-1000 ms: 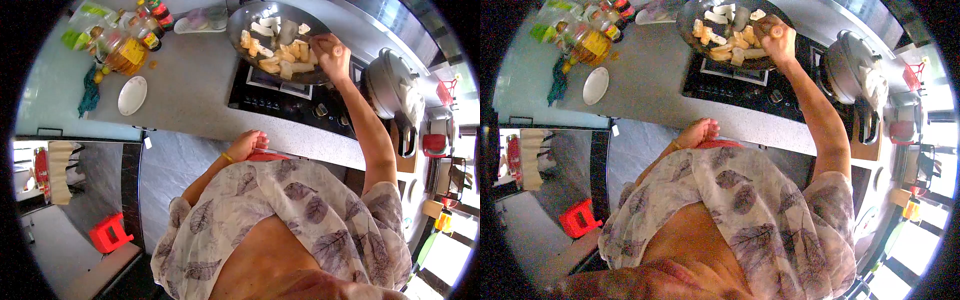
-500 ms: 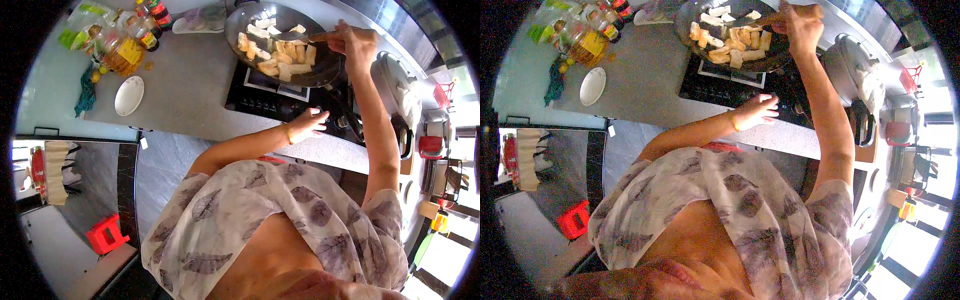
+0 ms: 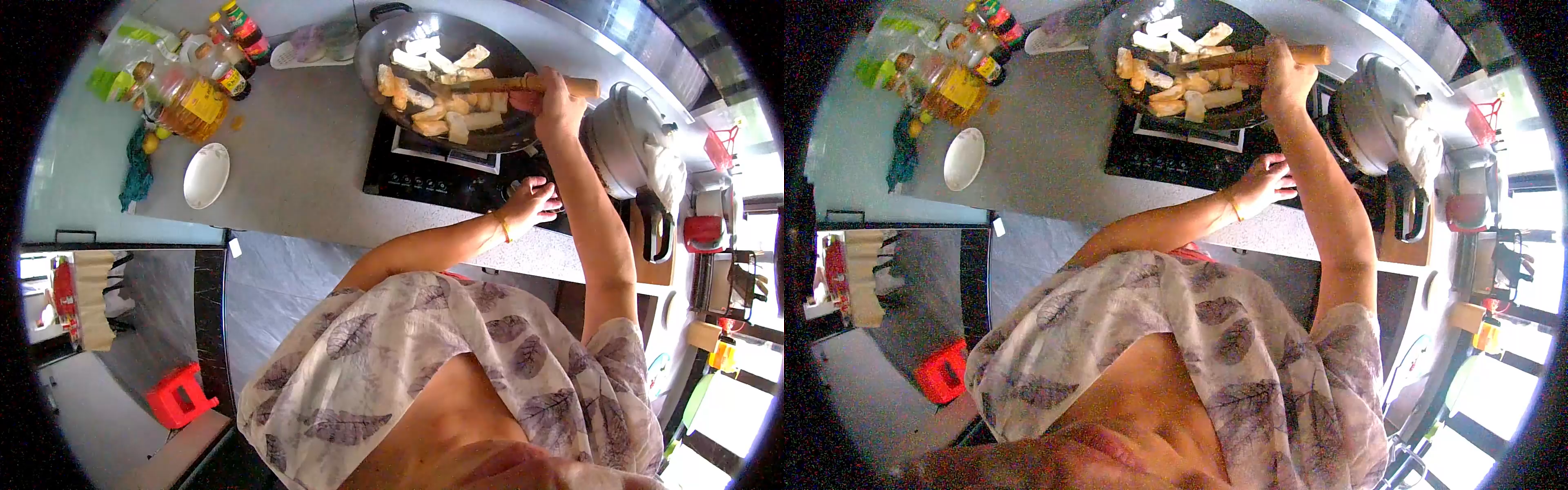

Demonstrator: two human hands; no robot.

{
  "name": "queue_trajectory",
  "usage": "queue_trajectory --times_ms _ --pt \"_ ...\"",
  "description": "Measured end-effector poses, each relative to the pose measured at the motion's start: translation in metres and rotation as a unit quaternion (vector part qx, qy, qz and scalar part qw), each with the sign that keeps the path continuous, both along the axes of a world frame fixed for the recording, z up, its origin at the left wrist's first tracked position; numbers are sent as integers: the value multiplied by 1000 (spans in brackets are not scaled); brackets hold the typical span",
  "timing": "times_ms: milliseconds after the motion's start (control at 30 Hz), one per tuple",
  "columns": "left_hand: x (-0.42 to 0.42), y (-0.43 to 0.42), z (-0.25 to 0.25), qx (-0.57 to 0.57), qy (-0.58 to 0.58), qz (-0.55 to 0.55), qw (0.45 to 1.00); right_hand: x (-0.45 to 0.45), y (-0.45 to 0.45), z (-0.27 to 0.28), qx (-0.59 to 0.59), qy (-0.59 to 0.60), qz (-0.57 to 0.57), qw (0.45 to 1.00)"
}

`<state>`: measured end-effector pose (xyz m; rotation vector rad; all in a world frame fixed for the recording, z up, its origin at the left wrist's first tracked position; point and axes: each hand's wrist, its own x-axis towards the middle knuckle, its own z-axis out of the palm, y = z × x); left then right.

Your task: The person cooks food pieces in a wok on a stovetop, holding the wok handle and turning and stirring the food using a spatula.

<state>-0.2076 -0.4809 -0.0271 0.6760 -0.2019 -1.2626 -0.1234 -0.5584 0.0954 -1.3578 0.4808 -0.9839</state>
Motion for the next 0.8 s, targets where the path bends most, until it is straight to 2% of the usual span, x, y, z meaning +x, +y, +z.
queue_trajectory --times_ms 100,167,200,267,300,333,367,433,467,500,533,567,600,633,667,733,800 --pt "5 -1 6 -36 -25 -20 999 -3 5 -3 -2 18 30 999" --pt "3 -4 9 -35 -19 4 999 -6 18 2 12 9 35 999" --pt "2 -6 11 -35 -17 15 999 0 5 -16 -62 -10 -3 998" --pt "9 -4 15 -39 -274 32 960 2 7 -26 -104 13 -21 994" --pt "9 -5 8 -35 -351 39 935 0 10 -33 -122 27 -30 992" --pt "7 -14 -7 -15 -383 29 923 4 15 -46 -72 33 -7 997" --pt "6 -23 -23 4 -422 20 906 4 40 -44 -165 85 -93 978" --pt "4 -27 -37 22 -474 31 880 -7 76 -7 -48 85 -53 994" --pt "3 -27 -44 21 -500 49 865 -11 68 -3 -73 102 -59 990" --pt "2 -27 -50 19 -523 68 849 -9 50 -19 -101 59 -58 991" --pt "-4 -20 -15 -93 -172 99 976 -13 43 -13 -124 71 -45 989" --pt "-1 -13 3 -84 -230 87 966 -18 40 -5 -145 85 -32 985" --pt "2 -5 16 -74 -286 74 952 -13 42 -3 -87 63 -31 994" --pt "4 -1 21 -65 -344 63 935 -8 39 -5 -111 60 -47 991" --pt "-2 -13 12 -108 -142 94 979 -1 35 -8 -135 55 -62 987" --pt "-1 -11 11 -116 -139 87 980 4 35 -8 -203 40 -88 974" --pt "0 -7 12 -114 -179 81 974 -2 40 -3 -139 50 -69 987"
